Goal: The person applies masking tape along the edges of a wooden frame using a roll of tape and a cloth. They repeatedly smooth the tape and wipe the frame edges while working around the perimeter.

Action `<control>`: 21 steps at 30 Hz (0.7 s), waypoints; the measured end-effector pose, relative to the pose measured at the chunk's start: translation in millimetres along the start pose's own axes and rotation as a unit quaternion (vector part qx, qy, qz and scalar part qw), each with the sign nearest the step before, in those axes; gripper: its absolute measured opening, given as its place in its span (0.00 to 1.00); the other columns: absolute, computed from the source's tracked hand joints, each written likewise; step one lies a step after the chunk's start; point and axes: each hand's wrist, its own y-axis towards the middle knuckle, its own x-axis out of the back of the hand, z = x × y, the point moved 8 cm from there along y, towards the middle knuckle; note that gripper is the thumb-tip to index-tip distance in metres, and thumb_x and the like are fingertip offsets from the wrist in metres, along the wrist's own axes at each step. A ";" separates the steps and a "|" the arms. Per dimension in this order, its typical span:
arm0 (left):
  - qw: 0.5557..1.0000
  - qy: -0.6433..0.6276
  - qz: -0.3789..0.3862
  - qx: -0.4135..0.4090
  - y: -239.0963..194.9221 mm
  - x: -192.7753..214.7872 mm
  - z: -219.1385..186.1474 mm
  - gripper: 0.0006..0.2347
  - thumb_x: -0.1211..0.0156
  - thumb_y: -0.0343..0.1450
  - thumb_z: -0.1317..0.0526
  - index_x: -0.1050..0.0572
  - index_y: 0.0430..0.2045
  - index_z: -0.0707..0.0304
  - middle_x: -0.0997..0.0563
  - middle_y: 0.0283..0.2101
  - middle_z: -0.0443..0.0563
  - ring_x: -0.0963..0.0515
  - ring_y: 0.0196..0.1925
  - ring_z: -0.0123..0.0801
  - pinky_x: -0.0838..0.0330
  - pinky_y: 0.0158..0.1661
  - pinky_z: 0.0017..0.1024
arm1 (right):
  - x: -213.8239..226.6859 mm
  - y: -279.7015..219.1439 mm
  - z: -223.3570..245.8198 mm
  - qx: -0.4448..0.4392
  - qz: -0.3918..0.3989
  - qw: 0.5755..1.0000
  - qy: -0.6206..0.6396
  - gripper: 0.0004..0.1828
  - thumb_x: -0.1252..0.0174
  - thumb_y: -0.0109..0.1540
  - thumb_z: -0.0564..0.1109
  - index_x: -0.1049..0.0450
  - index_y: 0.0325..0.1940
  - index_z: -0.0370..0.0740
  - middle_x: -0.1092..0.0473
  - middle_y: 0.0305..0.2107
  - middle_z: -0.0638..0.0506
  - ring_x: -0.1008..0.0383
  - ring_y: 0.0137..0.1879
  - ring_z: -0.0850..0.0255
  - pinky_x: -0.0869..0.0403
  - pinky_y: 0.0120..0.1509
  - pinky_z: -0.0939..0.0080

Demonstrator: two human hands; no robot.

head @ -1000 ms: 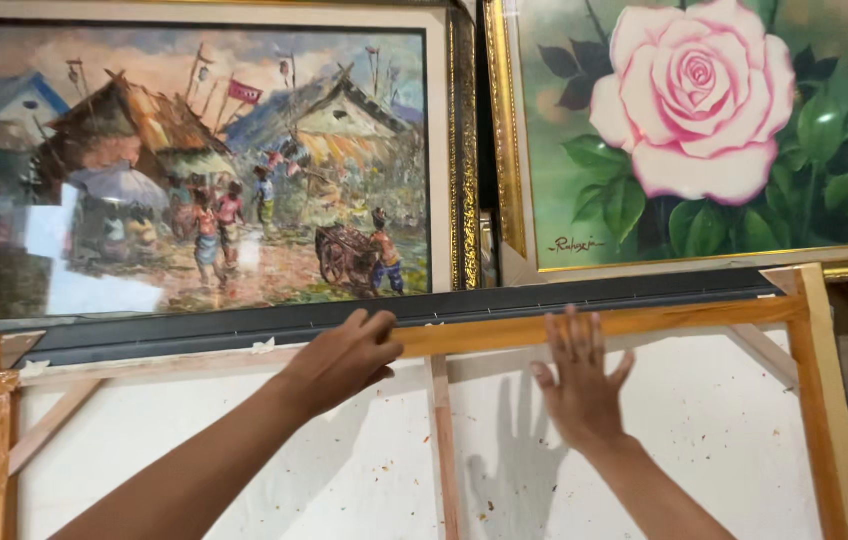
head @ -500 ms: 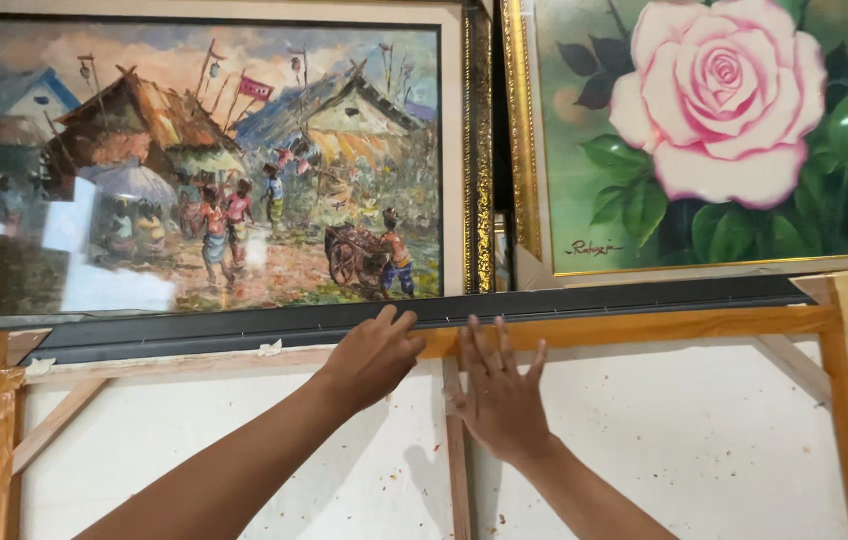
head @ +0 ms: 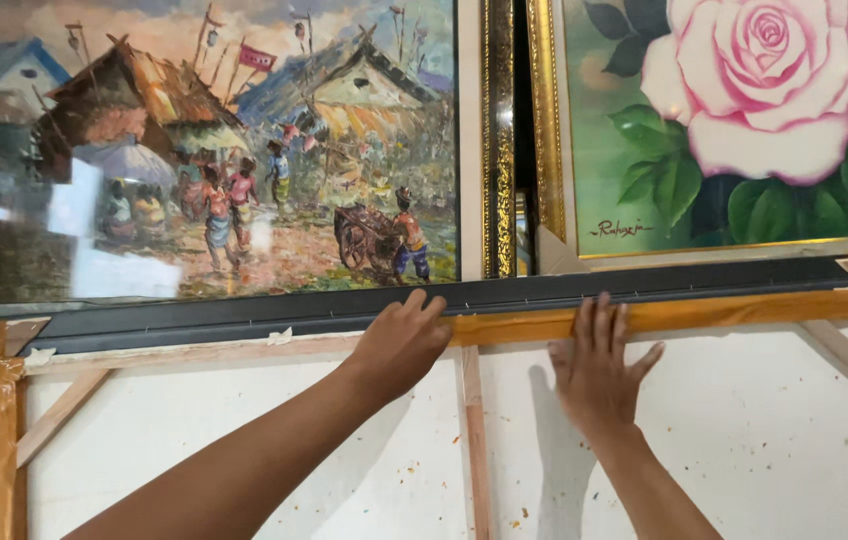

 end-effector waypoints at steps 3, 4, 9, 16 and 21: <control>0.999 -0.004 -0.033 0.001 -3.9 10.1 1.7 0.01 0.25 0.70 0.67 0.13 0.32 0.62 0.14 0.50 0.60 0.18 0.42 0.43 0.23 0.29 0.30 | -0.7 -6.3 27.6 -0.060 -0.032 0.998 0.012 0.48 0.65 0.76 0.70 0.59 0.92 0.38 0.64 0.88 0.32 0.73 0.93 0.36 0.75 0.76 0.00; 0.999 -0.017 -0.034 0.005 -5.3 13.3 2.6 0.01 0.25 0.70 0.68 0.13 0.32 0.62 0.14 0.49 0.60 0.17 0.41 0.42 0.22 0.28 0.29 | -10.8 -10.3 63.2 -0.007 0.010 0.999 0.043 0.46 0.59 0.76 0.67 0.57 0.91 0.38 0.62 0.87 0.32 0.70 0.92 0.34 0.70 0.75 -0.02; 0.995 0.011 -0.099 0.029 -4.9 23.3 1.9 0.03 0.24 0.67 0.66 0.14 0.28 0.60 0.15 0.46 0.55 0.18 0.40 0.40 0.20 0.24 0.29 | 12.1 -24.4 151.3 0.169 -0.022 0.985 0.038 0.50 0.57 0.74 0.76 0.48 0.88 0.37 0.53 0.86 0.34 0.61 0.92 0.41 0.70 0.81 0.08; 0.989 -0.123 0.047 0.065 -32.9 32.1 14.2 0.29 0.21 0.70 0.66 0.29 0.65 0.47 0.27 0.60 0.62 0.14 0.45 0.60 0.13 0.40 0.53 | 28.5 -20.6 154.6 0.113 0.168 0.979 0.034 0.53 0.59 0.75 0.78 0.61 0.92 0.42 0.64 0.88 0.40 0.69 0.93 0.46 0.73 0.82 0.10; 0.994 0.058 0.013 0.094 -56.0 49.4 27.0 0.42 0.19 0.68 0.63 0.40 0.77 0.32 0.20 0.50 0.49 0.11 0.46 0.42 0.21 0.50 0.40 | 34.6 -20.2 155.1 0.114 0.171 0.978 0.031 0.54 0.61 0.73 0.80 0.61 0.92 0.44 0.67 0.90 0.43 0.74 0.94 0.48 0.67 0.84 0.09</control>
